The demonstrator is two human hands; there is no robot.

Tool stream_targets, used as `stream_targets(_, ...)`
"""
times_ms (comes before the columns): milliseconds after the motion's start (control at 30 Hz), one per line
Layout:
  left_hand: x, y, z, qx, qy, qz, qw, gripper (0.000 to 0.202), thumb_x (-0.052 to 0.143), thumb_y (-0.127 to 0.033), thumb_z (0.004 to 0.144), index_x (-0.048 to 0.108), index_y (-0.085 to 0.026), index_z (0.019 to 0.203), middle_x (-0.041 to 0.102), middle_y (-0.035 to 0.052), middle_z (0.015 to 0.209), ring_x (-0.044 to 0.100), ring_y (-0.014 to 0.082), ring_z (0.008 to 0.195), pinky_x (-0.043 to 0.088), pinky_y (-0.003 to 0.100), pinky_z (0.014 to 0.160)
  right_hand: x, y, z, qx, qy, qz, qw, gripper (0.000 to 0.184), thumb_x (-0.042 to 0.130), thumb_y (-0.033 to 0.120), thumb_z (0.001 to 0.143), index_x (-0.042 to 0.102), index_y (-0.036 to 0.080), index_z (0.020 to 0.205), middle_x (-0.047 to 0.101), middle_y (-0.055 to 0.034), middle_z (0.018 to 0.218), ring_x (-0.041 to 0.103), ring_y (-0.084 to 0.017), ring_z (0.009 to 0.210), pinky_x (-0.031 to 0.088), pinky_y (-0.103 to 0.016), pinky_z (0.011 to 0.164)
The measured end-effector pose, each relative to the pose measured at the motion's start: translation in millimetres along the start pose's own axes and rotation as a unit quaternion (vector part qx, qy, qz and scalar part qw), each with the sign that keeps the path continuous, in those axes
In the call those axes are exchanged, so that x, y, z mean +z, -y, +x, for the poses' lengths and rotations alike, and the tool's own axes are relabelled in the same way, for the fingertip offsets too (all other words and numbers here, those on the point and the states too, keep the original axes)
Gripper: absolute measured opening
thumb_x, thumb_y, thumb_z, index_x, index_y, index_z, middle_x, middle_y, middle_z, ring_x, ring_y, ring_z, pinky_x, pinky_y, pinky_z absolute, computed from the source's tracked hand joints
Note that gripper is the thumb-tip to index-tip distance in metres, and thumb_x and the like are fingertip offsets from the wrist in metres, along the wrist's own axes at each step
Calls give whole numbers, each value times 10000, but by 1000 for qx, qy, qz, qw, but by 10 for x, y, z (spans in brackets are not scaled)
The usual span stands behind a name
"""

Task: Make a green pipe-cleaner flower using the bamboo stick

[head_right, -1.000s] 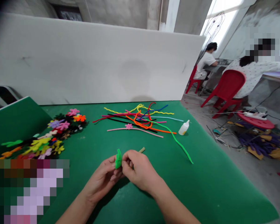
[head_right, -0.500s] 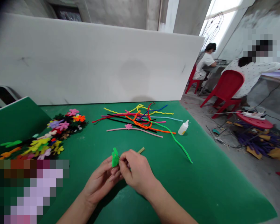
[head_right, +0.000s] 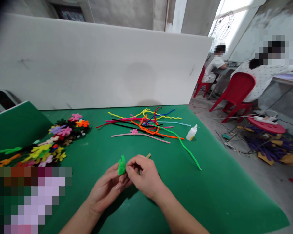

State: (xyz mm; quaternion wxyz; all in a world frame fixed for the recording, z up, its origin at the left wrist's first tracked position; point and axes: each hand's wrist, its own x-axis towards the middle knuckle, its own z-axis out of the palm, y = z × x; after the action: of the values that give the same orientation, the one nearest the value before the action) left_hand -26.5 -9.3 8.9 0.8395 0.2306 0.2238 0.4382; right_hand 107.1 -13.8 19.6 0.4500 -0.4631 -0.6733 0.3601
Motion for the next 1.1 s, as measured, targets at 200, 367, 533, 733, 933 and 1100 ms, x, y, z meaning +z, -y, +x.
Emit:
stream_targets(200, -51, -34, -12, -13, 2, 96, 995, 61, 561, -150, 746, 597, -118, 709, 469, -45, 426, 363, 51, 407, 321, 211, 519, -153, 88, 10, -47, 65, -148, 986, 110, 456, 112, 781, 536, 172, 735, 514, 10, 672, 474, -103, 601, 370, -203, 564)
stream_targets(367, -68, -79, -17, -22, -32, 195, 980, 95, 635, -181, 700, 588, -119, 646, 514, -17, 453, 437, 83, 482, 282, 191, 487, -190, 97, -3, -68, 94, -245, 963, 146, 408, 143, 825, 540, 171, 768, 529, -19, 708, 499, -136, 666, 386, -247, 659)
stream_targets(533, -34, -59, -14, -12, -23, 135, 991, 77, 632, -192, 704, 597, -128, 682, 481, -42, 421, 384, 58, 422, 290, 174, 464, -121, 84, -10, -84, 55, -240, 966, 138, 409, 143, 804, 518, 174, 725, 512, -16, 676, 484, -131, 611, 389, -242, 627)
stream_targets(733, 40, -11, -26, -15, -34, 44, 998, 73, 616, -206, 725, 602, -137, 710, 504, -55, 407, 332, 8, 335, 378, 172, 501, -4, 61, -20, -107, -6, -238, 965, 147, 393, 146, 801, 508, 165, 711, 516, -26, 649, 478, -136, 584, 380, -238, 566)
stream_targets(933, 2, 25, -16, -5, -14, -8, 1000, 64, 607, -195, 727, 579, -147, 694, 526, -50, 393, 340, 7, 297, 376, 161, 460, 92, 43, -64, -91, -56, -191, 976, 164, 404, 165, 807, 507, 172, 680, 516, -22, 618, 481, -137, 578, 386, -245, 560)
stream_targets(1100, -9, -7, -20, 1, -14, -23, 1000, 37, 614, -166, 703, 585, -143, 703, 580, -6, 540, 459, 60, 454, 430, 241, 596, 58, 22, -60, -6, -45, 5, 999, 175, 392, 227, 859, 523, 178, 754, 556, -10, 661, 514, -118, 598, 416, -220, 560)
